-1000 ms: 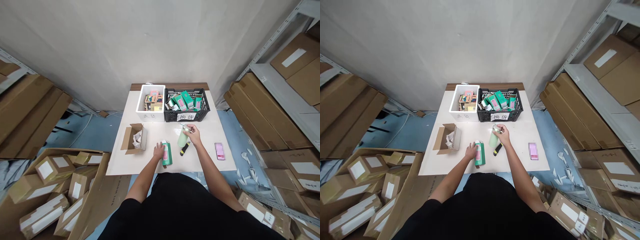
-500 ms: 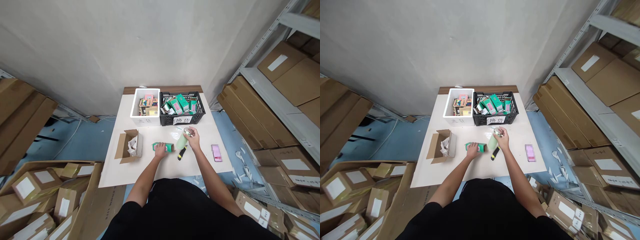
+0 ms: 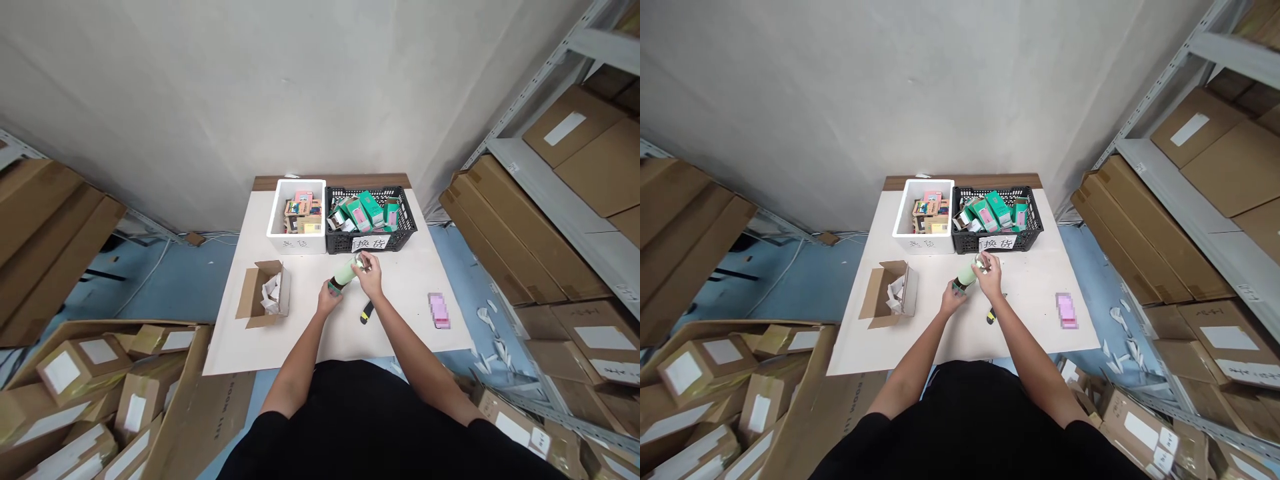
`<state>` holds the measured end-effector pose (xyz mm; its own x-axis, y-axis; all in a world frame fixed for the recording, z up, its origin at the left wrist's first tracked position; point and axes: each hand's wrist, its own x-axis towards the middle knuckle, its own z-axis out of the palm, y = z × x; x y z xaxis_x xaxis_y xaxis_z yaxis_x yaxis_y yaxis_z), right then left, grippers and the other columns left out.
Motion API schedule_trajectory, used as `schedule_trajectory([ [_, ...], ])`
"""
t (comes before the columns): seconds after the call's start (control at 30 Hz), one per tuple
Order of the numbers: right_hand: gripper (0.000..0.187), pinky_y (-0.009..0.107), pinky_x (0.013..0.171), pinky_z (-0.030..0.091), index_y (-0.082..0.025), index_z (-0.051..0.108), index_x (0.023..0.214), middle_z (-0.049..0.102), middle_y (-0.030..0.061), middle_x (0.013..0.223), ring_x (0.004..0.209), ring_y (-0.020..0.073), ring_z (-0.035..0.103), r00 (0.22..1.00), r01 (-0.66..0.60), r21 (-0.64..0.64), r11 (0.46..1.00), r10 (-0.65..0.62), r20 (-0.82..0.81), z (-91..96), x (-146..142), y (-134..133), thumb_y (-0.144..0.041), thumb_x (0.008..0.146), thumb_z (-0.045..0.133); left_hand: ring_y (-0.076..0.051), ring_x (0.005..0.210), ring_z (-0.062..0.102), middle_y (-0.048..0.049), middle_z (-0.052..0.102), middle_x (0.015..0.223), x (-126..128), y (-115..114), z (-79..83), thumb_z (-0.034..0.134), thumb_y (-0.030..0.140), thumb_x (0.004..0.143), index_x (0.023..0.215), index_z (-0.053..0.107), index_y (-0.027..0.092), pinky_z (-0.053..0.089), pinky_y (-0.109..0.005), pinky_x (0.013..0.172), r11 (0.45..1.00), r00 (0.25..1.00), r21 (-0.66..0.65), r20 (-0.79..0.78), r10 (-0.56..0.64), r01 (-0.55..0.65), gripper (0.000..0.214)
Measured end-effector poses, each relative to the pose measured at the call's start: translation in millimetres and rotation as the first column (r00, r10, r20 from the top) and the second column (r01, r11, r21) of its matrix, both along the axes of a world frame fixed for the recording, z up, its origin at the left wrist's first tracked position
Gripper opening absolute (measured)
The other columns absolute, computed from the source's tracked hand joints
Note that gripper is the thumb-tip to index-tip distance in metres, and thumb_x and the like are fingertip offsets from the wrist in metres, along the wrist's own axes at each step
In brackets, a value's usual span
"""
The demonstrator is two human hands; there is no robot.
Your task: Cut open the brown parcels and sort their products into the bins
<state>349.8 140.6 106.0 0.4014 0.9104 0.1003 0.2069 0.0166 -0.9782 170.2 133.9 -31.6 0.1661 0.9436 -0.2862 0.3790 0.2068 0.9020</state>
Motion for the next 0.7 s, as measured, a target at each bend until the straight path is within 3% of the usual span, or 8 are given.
schedule_trajectory([
  [0.07,0.059,0.044,0.103,0.055,-0.024,0.063,0.134,0.058,0.0137,0.135,0.122,0.0281,0.059,0.999,-0.030,-0.016,0.999,0.031,0.029,-4.4,-3.4,-7.2,-0.047,0.081,0.077,-0.023,0.104,0.071,-0.0085,0.071,0.121,-1.0,-1.8,-6.1,0.083,0.021,0.068,0.139,0.050,0.020,0.059,-0.038,0.092,0.999,0.999,0.003,0.029,0.043,-0.043,0.078],
  [0.2,0.052,0.042,0.096,0.058,-0.024,0.066,0.127,0.059,0.0129,0.130,0.118,0.0282,0.061,0.989,-0.095,0.002,0.995,0.094,0.114,-20.9,-8.6,-18.8,-0.043,0.081,0.076,-0.021,0.100,0.072,-0.0073,0.071,0.121,-1.8,-7.5,-15.0,0.082,0.017,0.067,0.136,0.052,0.021,0.059,-0.036,0.090,1.000,0.998,0.013,0.051,0.019,-0.020,0.076],
  [0.33,0.047,0.043,0.096,0.057,-0.023,0.066,0.122,0.060,0.0112,0.124,0.109,0.0270,0.063,0.951,-0.207,-0.072,0.976,0.217,0.218,-52.2,-21.8,-22.2,-0.034,0.077,0.078,-0.022,0.100,0.072,-0.0094,0.071,0.120,-1.4,-12.0,-17.1,0.082,0.018,0.068,0.137,0.053,0.020,0.058,-0.036,0.090,0.999,1.000,0.029,0.020,0.023,-0.024,0.075],
  [0.43,0.047,0.048,0.103,0.053,-0.023,0.067,0.121,0.062,0.0113,0.121,0.113,0.0299,0.061,0.914,-0.195,-0.196,0.961,0.251,0.320,-79.9,-31.0,-24.0,-0.030,0.076,0.079,-0.023,0.102,0.071,-0.0117,0.070,0.125,-0.5,-14.4,-17.7,0.083,0.019,0.069,0.134,0.055,0.020,0.057,-0.037,0.091,0.998,1.000,0.051,0.009,0.024,-0.025,0.071],
  [0.57,0.047,0.053,0.115,0.045,-0.022,0.070,0.122,0.057,0.0158,0.141,0.140,0.0370,0.047,0.851,-0.179,-0.328,0.928,0.314,0.422,-107.3,-31.3,-26.8,-0.036,0.078,0.082,-0.022,0.093,0.072,-0.0087,0.072,0.118,0.6,-17.6,-19.2,0.085,0.024,0.069,0.132,0.056,0.020,0.058,-0.038,0.088,0.996,0.997,0.048,0.026,0.079,-0.080,0.069],
  [0.7,0.059,0.048,0.116,0.045,-0.025,0.065,0.136,0.048,0.0138,0.157,0.146,0.0340,0.047,0.850,-0.272,-0.342,0.899,0.392,0.352,-122.0,-19.4,-29.9,-0.042,0.081,0.078,-0.022,0.094,0.073,-0.0093,0.074,0.118,-1.3,-19.4,-21.0,0.087,0.023,0.069,0.133,0.058,0.020,0.058,-0.037,0.088,0.991,0.989,0.043,0.082,0.119,-0.123,0.070],
])
